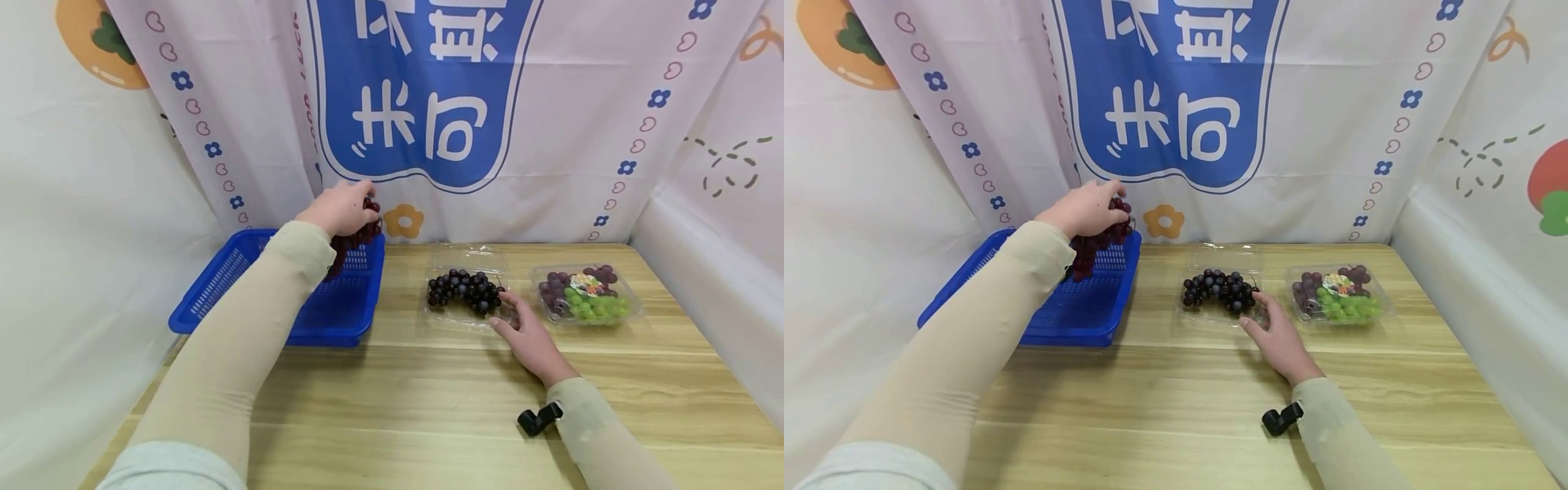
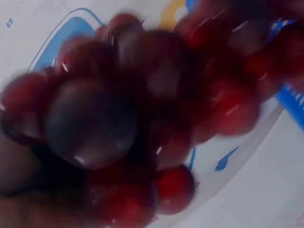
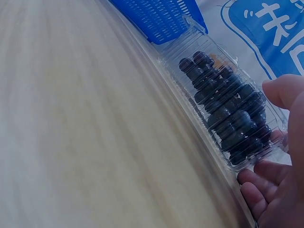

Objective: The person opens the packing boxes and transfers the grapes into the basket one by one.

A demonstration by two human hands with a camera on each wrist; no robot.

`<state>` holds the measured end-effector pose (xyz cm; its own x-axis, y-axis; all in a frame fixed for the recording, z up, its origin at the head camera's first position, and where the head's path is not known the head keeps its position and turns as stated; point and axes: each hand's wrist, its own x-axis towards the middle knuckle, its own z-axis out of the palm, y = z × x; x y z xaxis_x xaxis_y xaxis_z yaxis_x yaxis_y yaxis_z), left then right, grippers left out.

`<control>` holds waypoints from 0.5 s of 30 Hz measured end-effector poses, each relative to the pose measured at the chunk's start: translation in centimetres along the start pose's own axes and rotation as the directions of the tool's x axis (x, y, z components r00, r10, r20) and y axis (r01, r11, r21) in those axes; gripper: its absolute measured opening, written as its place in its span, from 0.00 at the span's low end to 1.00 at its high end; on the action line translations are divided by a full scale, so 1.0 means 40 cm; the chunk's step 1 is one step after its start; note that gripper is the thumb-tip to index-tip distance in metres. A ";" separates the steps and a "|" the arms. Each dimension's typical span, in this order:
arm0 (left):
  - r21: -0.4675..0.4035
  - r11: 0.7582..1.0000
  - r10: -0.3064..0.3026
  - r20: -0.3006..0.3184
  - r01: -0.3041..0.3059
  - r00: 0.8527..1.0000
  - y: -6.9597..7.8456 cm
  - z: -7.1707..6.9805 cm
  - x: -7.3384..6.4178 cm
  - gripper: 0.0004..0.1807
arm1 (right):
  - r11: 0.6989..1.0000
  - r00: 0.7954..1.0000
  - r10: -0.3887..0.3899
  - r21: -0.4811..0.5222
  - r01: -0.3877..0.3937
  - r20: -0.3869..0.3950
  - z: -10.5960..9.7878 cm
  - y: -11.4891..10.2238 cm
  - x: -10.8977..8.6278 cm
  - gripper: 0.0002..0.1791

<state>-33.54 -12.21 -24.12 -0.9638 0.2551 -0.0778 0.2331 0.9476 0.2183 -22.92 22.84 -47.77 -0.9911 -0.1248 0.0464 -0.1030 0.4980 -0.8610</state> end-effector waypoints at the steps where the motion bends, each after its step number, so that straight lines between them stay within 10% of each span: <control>1: 0.007 1.000 0.000 0.048 0.000 0.999 -0.005 0.008 0.002 0.21 | 1.000 1.000 0.002 0.004 -0.002 0.001 0.000 0.000 0.000 0.40; 6: 0.016 0.997 -0.075 0.254 0.073 0.964 -0.029 0.055 0.013 0.20 | 1.000 1.000 0.005 0.005 -0.005 -0.004 0.000 0.003 0.004 0.40; 15: 0.036 0.976 -0.214 0.367 0.216 0.906 -0.066 0.148 0.045 0.39 | 1.000 1.000 -0.019 -0.006 0.018 -0.013 0.000 0.004 0.006 0.39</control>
<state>-35.13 -13.12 -30.59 -0.8751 0.0990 -0.4737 0.0244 0.9866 0.1611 -23.17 22.90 -47.89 -0.9900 -0.1226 0.0691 -0.1218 0.5010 -0.8568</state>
